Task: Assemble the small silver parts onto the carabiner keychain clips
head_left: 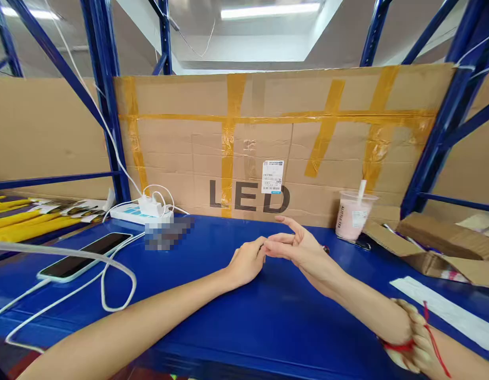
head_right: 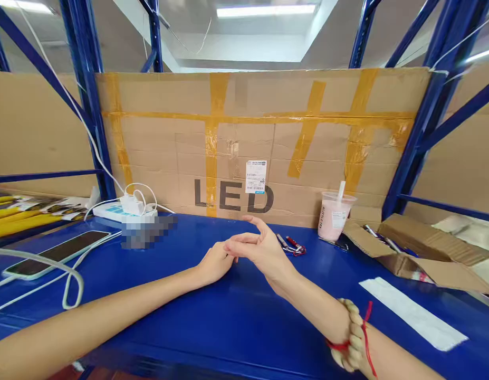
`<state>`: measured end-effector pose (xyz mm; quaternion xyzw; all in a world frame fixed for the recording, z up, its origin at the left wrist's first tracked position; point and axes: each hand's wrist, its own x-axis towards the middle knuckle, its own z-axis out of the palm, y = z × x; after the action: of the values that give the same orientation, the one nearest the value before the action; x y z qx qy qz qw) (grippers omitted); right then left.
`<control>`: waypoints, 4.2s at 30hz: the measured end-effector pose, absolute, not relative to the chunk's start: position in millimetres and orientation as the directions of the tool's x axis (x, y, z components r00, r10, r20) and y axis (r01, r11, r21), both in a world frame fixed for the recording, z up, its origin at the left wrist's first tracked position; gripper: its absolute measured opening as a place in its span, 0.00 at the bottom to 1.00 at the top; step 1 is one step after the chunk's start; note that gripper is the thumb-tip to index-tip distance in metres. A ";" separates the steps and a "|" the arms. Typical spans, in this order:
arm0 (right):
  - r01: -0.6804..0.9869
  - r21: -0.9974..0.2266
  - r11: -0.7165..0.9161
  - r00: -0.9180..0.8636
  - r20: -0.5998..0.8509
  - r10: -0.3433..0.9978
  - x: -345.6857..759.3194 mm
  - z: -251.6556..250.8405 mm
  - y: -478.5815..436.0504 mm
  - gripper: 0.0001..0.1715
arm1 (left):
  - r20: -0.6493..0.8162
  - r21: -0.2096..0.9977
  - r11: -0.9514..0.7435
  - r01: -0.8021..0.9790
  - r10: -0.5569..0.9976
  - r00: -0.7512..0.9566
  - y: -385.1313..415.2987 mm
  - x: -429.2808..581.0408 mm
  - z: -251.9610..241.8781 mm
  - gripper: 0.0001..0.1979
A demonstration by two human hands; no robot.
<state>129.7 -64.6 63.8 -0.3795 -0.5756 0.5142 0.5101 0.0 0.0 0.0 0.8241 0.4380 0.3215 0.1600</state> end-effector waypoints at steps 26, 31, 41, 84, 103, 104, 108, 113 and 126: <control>-0.211 -0.961 0.179 -0.188 0.219 0.957 145.5 46.0 -49.8 0.47 | 0.389 0.636 -0.564 0.526 0.823 0.413 -1.6 0.9 -0.7 0.12; -0.217 -0.950 0.226 -0.166 0.265 0.950 143.8 47.5 -55.3 0.47 | 0.407 0.635 -0.575 0.516 0.817 0.410 -0.2 1.2 -1.7 0.13; -0.148 -0.922 0.358 -0.103 0.374 0.922 144.4 50.5 -60.6 0.43 | 0.410 0.634 -0.577 0.515 0.815 0.409 0.7 1.1 -2.3 0.14; -0.072 -0.913 0.401 -0.185 0.407 0.894 140.5 44.8 -66.0 0.39 | 0.371 0.670 -0.546 0.503 0.833 0.410 -2.7 0.5 0.0 0.13; -0.170 -0.949 0.266 -0.147 0.292 0.945 139.2 40.6 -61.6 0.42 | 0.371 0.673 -0.548 0.497 0.831 0.414 -4.3 0.4 0.9 0.13; -0.178 -0.949 0.259 -0.144 0.285 0.948 139.1 40.9 -61.4 0.41 | 0.374 0.669 -0.554 0.495 0.827 0.419 -3.4 0.3 0.1 0.13; -0.173 -0.958 0.229 -0.132 0.253 0.959 139.6 42.2 -60.5 0.36 | 0.394 0.644 -0.577 0.503 0.813 0.428 1.1 0.0 -4.2 0.13; -0.117 -0.966 0.229 -0.140 0.245 0.959 142.9 39.6 -56.0 0.44 | 0.383 0.654 -0.562 0.506 0.823 0.419 -0.4 0.8 -2.4 0.13; -0.026 -0.970 0.243 -0.018 0.243 0.970 154.1 27.0 -29.0 0.44 | 0.398 0.638 -0.561 0.527 0.827 0.398 -3.2 1.0 -0.2 0.12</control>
<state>154.1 -29.0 27.0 -0.4241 -0.5566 0.4460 0.5580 1.0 -3.2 -0.2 0.8090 0.4183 0.3553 0.2107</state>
